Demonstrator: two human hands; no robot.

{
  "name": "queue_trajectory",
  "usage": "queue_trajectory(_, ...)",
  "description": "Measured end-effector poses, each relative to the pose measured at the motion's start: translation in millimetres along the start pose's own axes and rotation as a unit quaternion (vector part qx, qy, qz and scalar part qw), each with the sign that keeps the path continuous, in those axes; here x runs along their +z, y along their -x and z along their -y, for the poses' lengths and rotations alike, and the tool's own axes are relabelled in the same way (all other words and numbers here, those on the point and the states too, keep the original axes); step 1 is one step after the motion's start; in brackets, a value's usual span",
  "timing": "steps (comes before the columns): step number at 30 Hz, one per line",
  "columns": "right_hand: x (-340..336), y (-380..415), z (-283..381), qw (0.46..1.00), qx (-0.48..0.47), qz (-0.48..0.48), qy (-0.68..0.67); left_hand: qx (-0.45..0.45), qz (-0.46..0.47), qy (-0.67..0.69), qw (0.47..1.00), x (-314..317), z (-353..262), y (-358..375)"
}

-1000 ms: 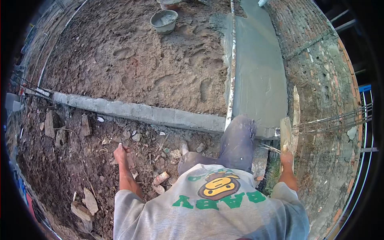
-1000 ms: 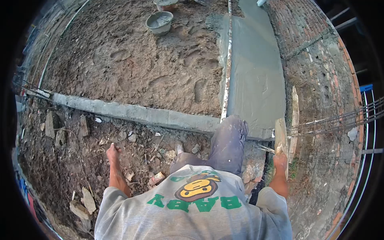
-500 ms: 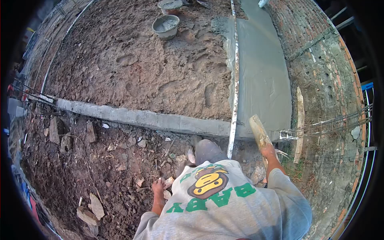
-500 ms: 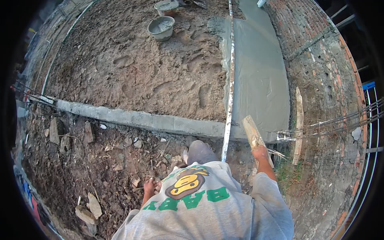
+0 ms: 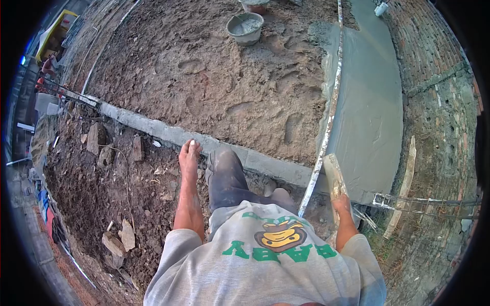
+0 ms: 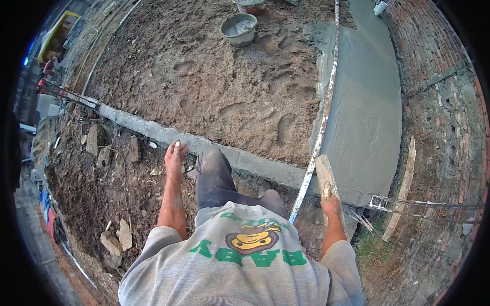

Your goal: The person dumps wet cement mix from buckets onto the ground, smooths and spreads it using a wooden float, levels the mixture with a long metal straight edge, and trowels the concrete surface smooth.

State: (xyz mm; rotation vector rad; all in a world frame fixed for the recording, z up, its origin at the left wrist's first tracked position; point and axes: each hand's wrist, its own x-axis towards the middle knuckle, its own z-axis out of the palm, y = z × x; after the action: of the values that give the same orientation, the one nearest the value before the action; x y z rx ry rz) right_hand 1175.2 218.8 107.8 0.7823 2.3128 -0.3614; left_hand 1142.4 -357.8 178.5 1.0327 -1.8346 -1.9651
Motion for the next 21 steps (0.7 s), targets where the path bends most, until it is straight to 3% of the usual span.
queue_trajectory(3,-10,-18,26,0.996,-0.07,-0.057,0.014,0.027,0.085,0.031,0.996,72,-42,-11)
queue_trajectory(9,-9,-71,115,0.989,-0.139,-0.05,-0.028,0.032,0.224,0.047,0.973,173,-73,-49)
queue_trajectory(12,-24,-69,187,0.987,-0.155,-0.025,-0.038,-0.016,0.267,0.009,0.964,202,-66,-87)
queue_trajectory(15,-25,-104,261,0.991,-0.131,-0.006,-0.033,-0.074,0.277,-0.009,0.958,222,-34,-157)
queue_trajectory(18,-23,-125,317,0.991,-0.123,0.018,-0.045,-0.186,0.221,0.015,0.957,239,-21,-239)
queue_trajectory(21,-14,-127,353,0.984,-0.13,0.001,-0.118,-0.197,0.18,0.005,0.964,266,-13,-363)
